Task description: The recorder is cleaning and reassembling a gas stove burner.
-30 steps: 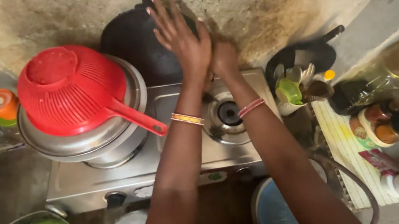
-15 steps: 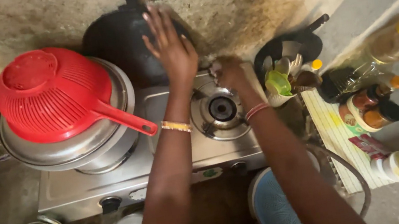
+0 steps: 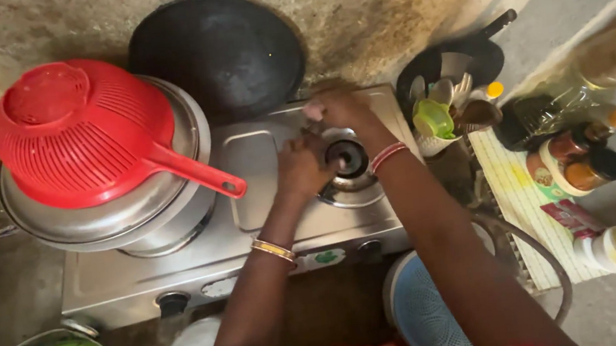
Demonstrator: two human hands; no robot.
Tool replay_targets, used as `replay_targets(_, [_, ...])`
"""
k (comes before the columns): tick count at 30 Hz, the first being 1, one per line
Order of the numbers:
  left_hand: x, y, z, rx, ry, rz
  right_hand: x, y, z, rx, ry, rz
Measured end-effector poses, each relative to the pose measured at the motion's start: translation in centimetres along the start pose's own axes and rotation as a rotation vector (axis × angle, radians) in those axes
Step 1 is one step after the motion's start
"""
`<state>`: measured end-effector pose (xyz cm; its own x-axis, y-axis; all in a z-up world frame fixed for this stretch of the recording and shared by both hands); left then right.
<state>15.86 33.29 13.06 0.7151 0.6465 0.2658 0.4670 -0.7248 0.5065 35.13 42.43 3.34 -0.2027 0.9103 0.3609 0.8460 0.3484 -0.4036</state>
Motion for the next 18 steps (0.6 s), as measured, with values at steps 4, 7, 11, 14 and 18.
replay_targets(4, [-2.1,-0.5,2.7,-0.162,0.06,0.008,0.6,-6.3,-4.1,-0.012,-0.052,-0.251])
replay_targets(7, [-3.6,-2.2,7.7,-0.08,-0.086,-0.075,-1.7,-0.7,-4.4,0.173,-0.107,-0.053])
replay_targets(11, [-4.4,-1.5,5.4,-0.142,0.192,0.006,-4.2,-1.4,-11.0,0.212,0.11,0.02])
replay_targets(14, [-7.3,0.3,-0.5,-0.254,0.272,0.082,-6.4,-1.3,-15.3,0.347,0.336,0.219])
replay_targets(18, [-12.4,1.2,-5.3,-0.257,0.266,0.198,-10.2,-0.7,-16.9,0.019,0.359,0.511])
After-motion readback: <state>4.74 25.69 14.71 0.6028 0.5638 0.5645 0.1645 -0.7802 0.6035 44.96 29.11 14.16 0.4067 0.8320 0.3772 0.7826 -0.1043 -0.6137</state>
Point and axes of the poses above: each hand's wrist, its own x-axis towards the middle knuckle, its own z-axis out of the palm, y = z × x, the point moved 9 cm from there along x, towards the middle knuckle, and after that the axes turned 3 degrees about -y, right-handed, at the moved point
